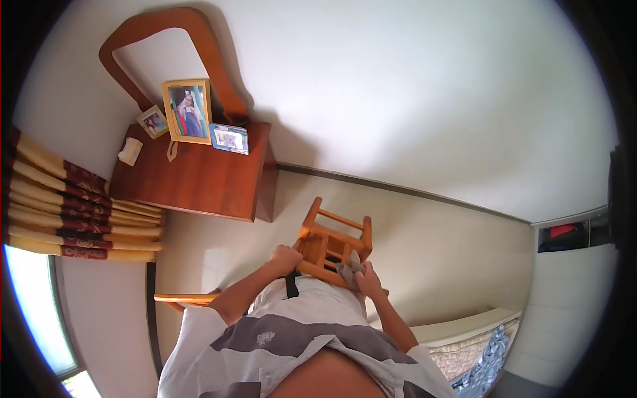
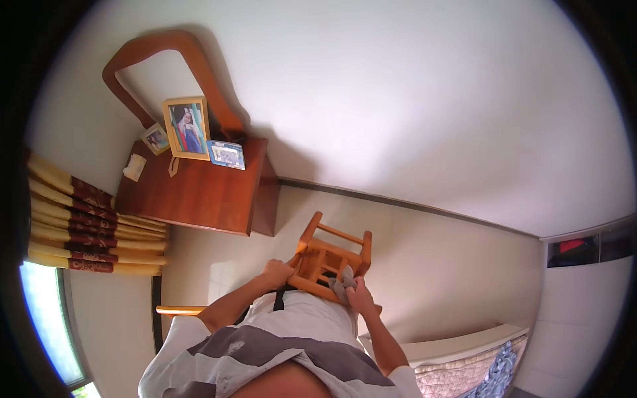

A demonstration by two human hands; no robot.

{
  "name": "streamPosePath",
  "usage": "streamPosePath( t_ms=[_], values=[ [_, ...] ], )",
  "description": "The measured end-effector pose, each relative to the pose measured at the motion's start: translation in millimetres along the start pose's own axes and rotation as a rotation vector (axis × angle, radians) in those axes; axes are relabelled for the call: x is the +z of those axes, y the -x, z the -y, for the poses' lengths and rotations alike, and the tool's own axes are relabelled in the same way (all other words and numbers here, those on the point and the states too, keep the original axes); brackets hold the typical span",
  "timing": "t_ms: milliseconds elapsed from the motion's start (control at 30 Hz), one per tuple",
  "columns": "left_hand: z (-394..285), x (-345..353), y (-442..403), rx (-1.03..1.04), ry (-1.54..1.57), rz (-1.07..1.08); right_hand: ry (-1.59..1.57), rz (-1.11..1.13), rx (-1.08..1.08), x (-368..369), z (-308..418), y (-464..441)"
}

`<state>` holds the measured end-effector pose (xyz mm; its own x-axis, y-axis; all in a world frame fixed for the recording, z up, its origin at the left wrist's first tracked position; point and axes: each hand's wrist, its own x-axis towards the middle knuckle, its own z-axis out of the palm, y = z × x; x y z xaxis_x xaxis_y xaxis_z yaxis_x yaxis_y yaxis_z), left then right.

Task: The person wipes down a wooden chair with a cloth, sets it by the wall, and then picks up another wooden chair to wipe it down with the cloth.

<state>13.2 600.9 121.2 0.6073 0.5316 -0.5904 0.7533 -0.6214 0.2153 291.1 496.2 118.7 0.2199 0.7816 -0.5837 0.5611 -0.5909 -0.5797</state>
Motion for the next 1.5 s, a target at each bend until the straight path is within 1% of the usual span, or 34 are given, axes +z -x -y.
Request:
streamPosePath(
  t_ms=[33, 100, 200, 267, 333, 367, 433, 467, 500, 533, 567, 600, 667, 700, 767, 800, 867, 900, 967, 1000, 1067, 1100, 1133, 1167, 1200, 1233, 1267, 1300, 1333, 1367, 1400, 1433, 1467, 1500],
  values=[
    [6, -6, -6, -0.002, 0.014, 0.003, 0.009, 0.043, -0.032, -3, 7, -13],
    [21, -16, -27, -0.033, 0.016, 0.017, 0.002, 0.038, -0.058, -8, 16, -45],
    [52, -17, -85, -0.141, 0.034, -0.031, 0.007, 0.038, -0.142, -20, 33, -113],
    [69, -56, -100, -0.083, 0.012, -0.052, 0.026, 0.054, -0.178, -35, 40, -147],
    [75, -98, -110, -0.182, 0.225, -0.186, 0.049, 0.054, -0.224, -55, 58, -182],
    [79, -112, -122, -0.183, 0.222, -0.189, 0.047, 0.052, -0.228, -62, 67, -194],
    [84, -136, -147, -0.133, 0.064, -0.091, 0.093, -0.147, -0.237, -82, 82, -207],
    [85, -142, -156, -0.127, 0.068, -0.09, 0.031, -0.235, -0.278, -87, 74, -221],
    [83, -148, -163, -0.196, 0.0, -0.198, 0.037, -0.235, -0.269, -95, 74, -223],
    [82, -154, -170, -0.266, -0.069, -0.307, -0.014, -0.342, -0.251, -104, 75, -228],
    [83, -157, -179, -0.261, -0.063, -0.304, -0.067, -0.448, -0.233, -111, 76, -231],
    [84, -159, -188, -0.293, -0.038, -0.339, -0.062, -0.447, -0.227, -114, 69, -237],
    [88, -164, -205, -0.323, -0.008, -0.372, 0.005, -0.683, -0.227, -119, 54, -247],
    [93, -166, -214, -0.319, -0.032, -0.333, 0.008, -0.682, -0.225, -121, 53, -255],
    [101, -168, -227, -0.319, -0.057, -0.293, -0.292, -0.675, -0.098, -124, 58, -278],
    [103, -169, -231, -0.34, -0.032, -0.277, -0.295, -0.674, -0.095, -123, 56, -291],
    [111, -173, -240, -0.361, -0.012, -0.265, -0.396, -0.702, -0.208, -125, 49, -324],
    [117, -167, -241, -0.384, -0.002, -0.271, -0.398, -0.699, -0.208, -123, 48, -336],
    [131, -161, -239, -0.413, 0.006, -0.272, -0.917, -0.603, -0.106, -118, 53, -358],
    [138, -159, -238, -0.413, 0.031, -0.309, -0.918, -0.599, -0.105, -119, 61, -360],
    [143, -154, -240, -0.414, 0.06, -0.342, -0.556, -0.618, -0.127, -121, 77, -352],
    [145, -152, -242, -0.398, 0.065, -0.41, -0.553, -0.615, -0.128, -120, 82, -351],
    [146, -151, -245, -0.384, 0.069, -0.481, -0.816, -0.625, -0.028, -121, 89, -350],
    [145, -149, -247, -0.39, 0.074, -0.488, -1.076, -0.624, 0.074, -124, 96, -351],
    [143, -146, -246, -0.415, 0.11, -0.622, -1.072, -0.618, 0.067, -127, 92, -358],
    [143, -143, -247, -0.441, 0.145, -0.754, -1.378, -0.54, 0.069, -130, 82, -363],
    [146, -142, -250, -0.448, 0.147, -0.756, -1.683, -0.447, 0.074, -131, 70, -367],
    [150, -135, -257, -0.45, 0.215, -0.813, -1.68, -0.442, 0.073, -132, 65, -363],
    [151, -135, -260, -0.45, 0.283, -0.868, -1.716, -0.415, 0.028, -133, 58, -356],
    [156, -137, -263, -0.451, 0.285, -0.87, -1.752, -0.389, -0.021, -134, 50, -348],
    [160, -146, -265, -0.481, 0.384, -0.784, -1.778, -0.312, -0.048, -134, 42, -339],
    [160, -150, -266, -0.51, 0.484, -0.695, -1.813, -0.253, -0.018, -130, 19, -336],
    [158, -146, -269, -0.516, 0.49, -0.694, -1.85, -0.191, 0.013, -122, -8, -332],
    [154, -136, -271, -0.569, 0.337, -0.898, -1.808, -0.177, 0.012, -113, -29, -322]
  ],
)
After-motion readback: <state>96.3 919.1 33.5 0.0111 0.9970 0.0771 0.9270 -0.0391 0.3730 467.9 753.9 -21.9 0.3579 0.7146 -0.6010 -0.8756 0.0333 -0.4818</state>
